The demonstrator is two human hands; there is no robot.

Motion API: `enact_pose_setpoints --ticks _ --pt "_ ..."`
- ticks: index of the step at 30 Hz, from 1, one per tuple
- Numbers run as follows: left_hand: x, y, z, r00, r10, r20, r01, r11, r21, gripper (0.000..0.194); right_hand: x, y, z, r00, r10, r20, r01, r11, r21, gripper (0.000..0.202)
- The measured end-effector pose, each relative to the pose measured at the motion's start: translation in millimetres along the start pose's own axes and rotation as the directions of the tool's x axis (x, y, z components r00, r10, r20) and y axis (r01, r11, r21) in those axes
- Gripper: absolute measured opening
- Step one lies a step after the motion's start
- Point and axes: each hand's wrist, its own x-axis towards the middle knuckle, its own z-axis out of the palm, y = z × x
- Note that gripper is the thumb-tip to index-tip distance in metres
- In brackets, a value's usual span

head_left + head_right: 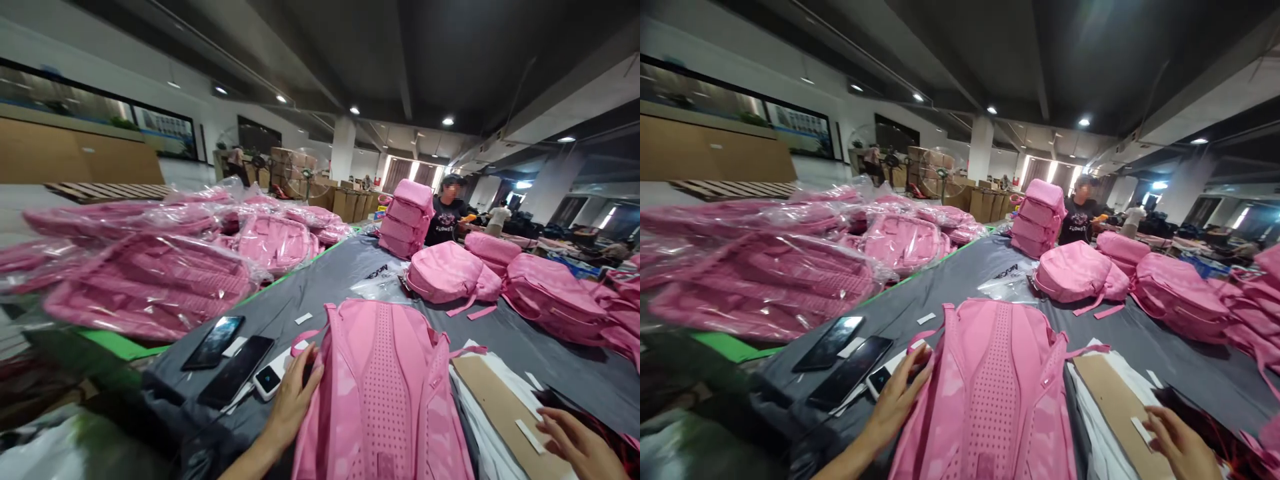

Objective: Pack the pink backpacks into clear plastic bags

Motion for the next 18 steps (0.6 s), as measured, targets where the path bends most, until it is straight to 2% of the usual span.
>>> enact_pose_setpoints --ticks 2,3,4,5,6,7,9,10,11,12,15,17,18 --pt "36 33 6.1 0.998 -0.020 0.057 0.017 0.998 0.053 0.071 6 -33 10 0.991 -0.026 0.131 0.027 1.000 -0.009 0.061" --pt "55 48 11.1 0.997 -0.062 0.035 0.055 0.984 0.167 0.069 0 -50 25 0.964 -0.109 0.244 0.124 0.991 -0.043 0.062" --pt "75 61 16.9 0.993 -0.120 -0.010 0.117 0.939 0.325 0.071 -9 -66 46 0.898 -0.222 0.379 0.264 0.963 -0.061 0.059" --pt "94 71 23.2 0.985 -0.164 -0.047 0.169 0.910 0.378 0.073 -20 -81 70 0.821 -0.307 0.481 0.394 0.915 -0.089 0.052" --pt "110 79 29.2 0.978 -0.201 -0.060 0.208 0.882 0.422 0.073 -31 -95 95 0.766 -0.350 0.539 0.490 0.861 -0.136 0.045" --pt "123 85 34.1 0.970 -0.236 -0.063 0.238 0.857 0.457 0.069 -40 -108 118 0.735 -0.402 0.546 0.584 0.785 -0.207 0.039" --pt "139 93 38.3 0.963 -0.265 -0.043 0.251 0.828 0.502 0.056 -49 -133 154 0.610 -0.476 0.634 0.752 0.600 -0.273 0.034" --pt "142 96 37.0 0.964 -0.263 -0.036 0.241 0.814 0.529 0.050 -46 -144 167 0.577 -0.494 0.651 0.789 0.543 -0.287 0.034" --pt "143 99 33.7 0.968 -0.248 -0.032 0.224 0.803 0.552 0.047 -38 -156 176 0.565 -0.501 0.655 0.800 0.525 -0.289 0.033" --pt "141 103 28.8 0.974 -0.226 -0.028 0.201 0.795 0.572 0.045 -27 -167 184 0.588 -0.507 0.630 0.780 0.560 -0.277 0.031" --pt "128 110 13.0 0.985 -0.171 -0.007 0.140 0.783 0.606 0.036 17 -196 208 0.743 -0.481 0.466 0.611 0.770 -0.181 0.027" --pt "115 110 8.5 0.987 -0.161 0.009 0.123 0.786 0.605 0.031 42 -208 230 0.817 -0.439 0.374 0.520 0.841 -0.149 0.040" --pt "109 107 9.3 0.986 -0.165 0.016 0.123 0.792 0.598 0.029 50 -211 243 0.845 -0.416 0.336 0.486 0.860 -0.157 0.039"
